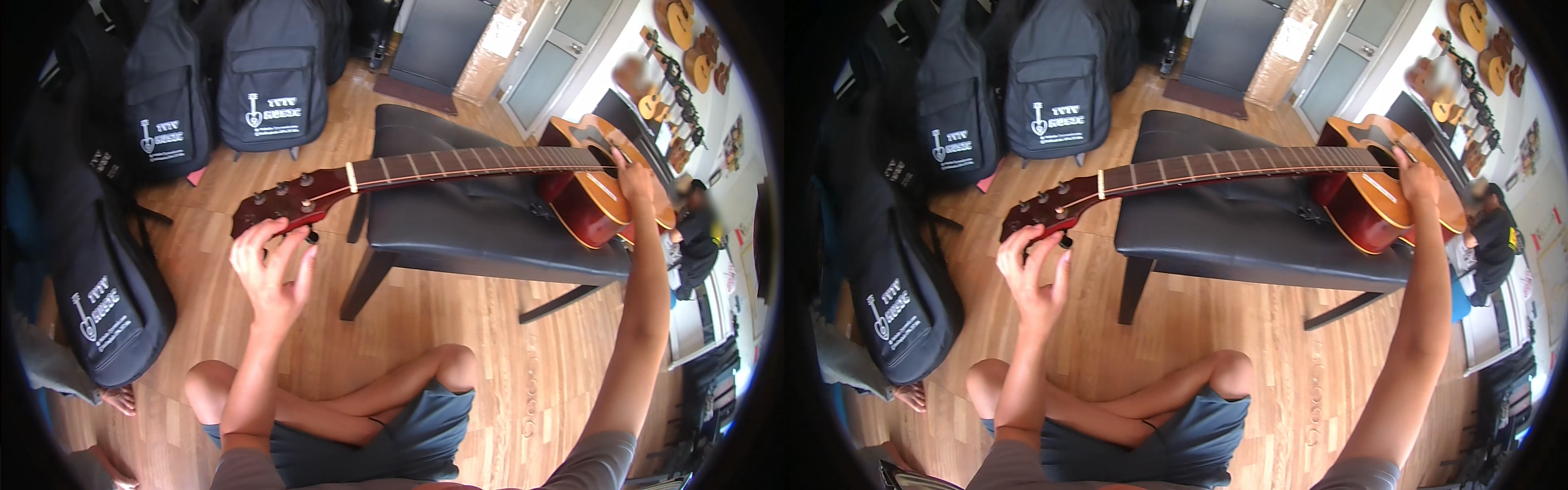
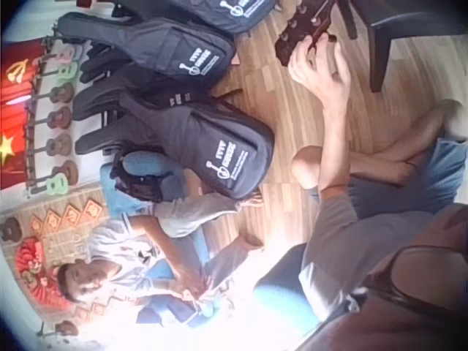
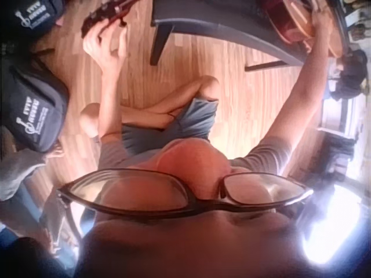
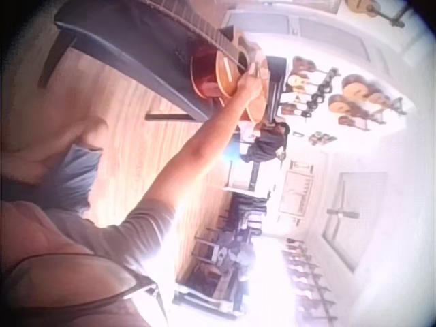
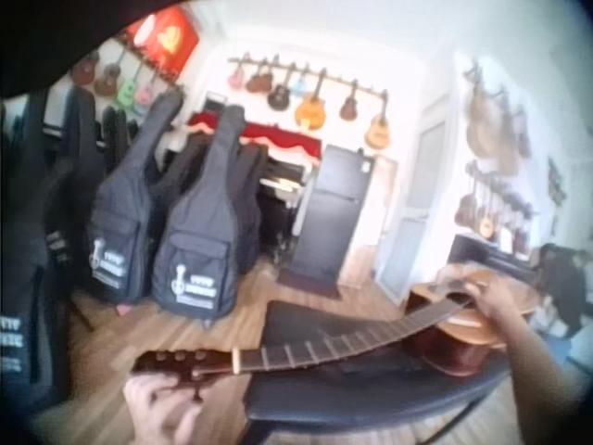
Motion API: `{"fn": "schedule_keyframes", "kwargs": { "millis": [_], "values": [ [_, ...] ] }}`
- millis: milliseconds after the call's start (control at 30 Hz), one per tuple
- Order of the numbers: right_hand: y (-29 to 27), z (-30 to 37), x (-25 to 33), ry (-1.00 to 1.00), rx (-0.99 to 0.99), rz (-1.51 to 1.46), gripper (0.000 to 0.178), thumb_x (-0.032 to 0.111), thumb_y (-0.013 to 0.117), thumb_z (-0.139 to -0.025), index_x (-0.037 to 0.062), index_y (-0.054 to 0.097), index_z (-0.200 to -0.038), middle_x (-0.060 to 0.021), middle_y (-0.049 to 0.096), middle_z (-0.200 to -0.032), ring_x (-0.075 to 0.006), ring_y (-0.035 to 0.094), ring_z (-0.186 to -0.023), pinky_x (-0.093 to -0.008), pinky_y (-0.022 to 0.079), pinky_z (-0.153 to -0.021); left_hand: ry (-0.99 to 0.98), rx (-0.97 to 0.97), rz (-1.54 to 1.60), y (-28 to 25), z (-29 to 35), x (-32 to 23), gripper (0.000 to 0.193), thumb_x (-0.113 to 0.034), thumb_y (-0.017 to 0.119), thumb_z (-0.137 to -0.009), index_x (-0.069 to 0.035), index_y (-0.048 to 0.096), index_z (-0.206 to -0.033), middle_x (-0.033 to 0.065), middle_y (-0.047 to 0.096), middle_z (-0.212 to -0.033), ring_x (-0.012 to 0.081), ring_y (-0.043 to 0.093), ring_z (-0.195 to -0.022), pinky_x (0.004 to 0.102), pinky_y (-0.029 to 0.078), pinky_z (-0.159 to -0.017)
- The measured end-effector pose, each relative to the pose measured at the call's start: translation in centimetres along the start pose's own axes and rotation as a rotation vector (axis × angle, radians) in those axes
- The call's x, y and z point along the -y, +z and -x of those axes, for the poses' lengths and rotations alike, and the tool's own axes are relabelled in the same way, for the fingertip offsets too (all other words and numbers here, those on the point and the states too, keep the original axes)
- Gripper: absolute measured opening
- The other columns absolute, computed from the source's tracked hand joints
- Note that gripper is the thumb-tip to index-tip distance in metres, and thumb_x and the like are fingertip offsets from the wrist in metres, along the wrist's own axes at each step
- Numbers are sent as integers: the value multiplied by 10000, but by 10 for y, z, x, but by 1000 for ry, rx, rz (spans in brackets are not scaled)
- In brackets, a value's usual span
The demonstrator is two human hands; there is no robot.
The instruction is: The person sits on the floor and tunes an acoustic guitar resting on a bench. They repeatedly turn the tuning pegs on the headstock and pluck the strings to check pitch, adjusting each string in sequence.
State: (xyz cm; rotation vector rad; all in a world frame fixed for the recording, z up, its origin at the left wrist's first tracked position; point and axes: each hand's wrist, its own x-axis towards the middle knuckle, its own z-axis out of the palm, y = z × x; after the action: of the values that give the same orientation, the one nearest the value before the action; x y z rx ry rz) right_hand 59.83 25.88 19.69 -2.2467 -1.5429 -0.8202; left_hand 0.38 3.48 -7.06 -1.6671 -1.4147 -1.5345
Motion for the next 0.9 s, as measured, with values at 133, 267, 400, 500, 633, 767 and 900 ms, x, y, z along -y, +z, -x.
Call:
{"fn": "schedule_keyframes", "kwargs": {
  "millis": [133, 267, 400, 500, 633, 767, 900],
  "values": [
    [-21, 11, 9, -60, 76, 11, 939, 823, 382, -973, -16, 787, -1092, -360, 700, -1150, -503, 660, -1160, -545, 491, -1049, -10, -6, 10, 3, 0, -3, 400, -77, 851, -792, -124, 728, -1169, 97, 641, -1278, 317, 583, -1233, 455, 393, -1069],
    [-40, 37, 39, -159, 132, -15, 913, 795, 403, -989, -30, 792, -977, -348, 720, -1054, -500, 690, -1072, -543, 515, -996, -14, -4, 6, 2, 1, -2, 382, -88, 849, -812, -124, 730, -1173, 91, 637, -1291, 309, 577, -1244, 452, 384, -1074],
    [-49, 69, 60, -294, 90, -23, 875, 756, 409, -1013, -8, 793, -828, -334, 719, -889, -494, 711, -938, -546, 545, -914, -27, -21, 14, 3, 1, -1, 364, -153, 858, -810, -169, 758, -1160, 60, 645, -1281, 278, 596, -1216, 449, 382, -1068],
    [-55, 111, 92, -380, -9, -24, 881, 744, 418, -1015, -17, 768, -741, -303, 703, -769, -474, 721, -815, -550, 568, -797, -31, -3, 8, 4, 2, -4, 365, -134, 850, -817, -152, 752, -1167, 76, 644, -1290, 294, 588, -1229, 452, 383, -1073],
    [-75, 161, 143, -456, -29, 5, 740, 670, 444, -1044, 45, 789, -850, -245, 713, -758, -436, 727, -786, -529, 576, -749, -19, 9, 12, 0, 1, -2, 364, -92, 825, -838, -114, 743, -1192, 100, 644, -1317, 320, 570, -1262, 449, 376, -1085],
    [-77, 209, 190, -652, -330, 37, 749, 701, 496, -998, 51, 697, -684, -143, 696, -668, -333, 728, -685, -437, 580, -698, -38, 5, -27, 0, 2, -5, 323, -152, 818, -865, -140, 754, -1182, 63, 632, -1317, 296, 567, -1253, 443, 374, -1078],
    [-76, 249, 226, -739, -389, -161, 785, 715, 484, -986, 4, 710, -739, -110, 677, -735, -294, 693, -708, -434, 535, -939, -29, 15, -22, 5, 4, -6, 318, -156, 812, -882, -138, 752, -1193, 64, 631, -1326, 293, 564, -1258, 441, 364, -1089]
  ]
}}
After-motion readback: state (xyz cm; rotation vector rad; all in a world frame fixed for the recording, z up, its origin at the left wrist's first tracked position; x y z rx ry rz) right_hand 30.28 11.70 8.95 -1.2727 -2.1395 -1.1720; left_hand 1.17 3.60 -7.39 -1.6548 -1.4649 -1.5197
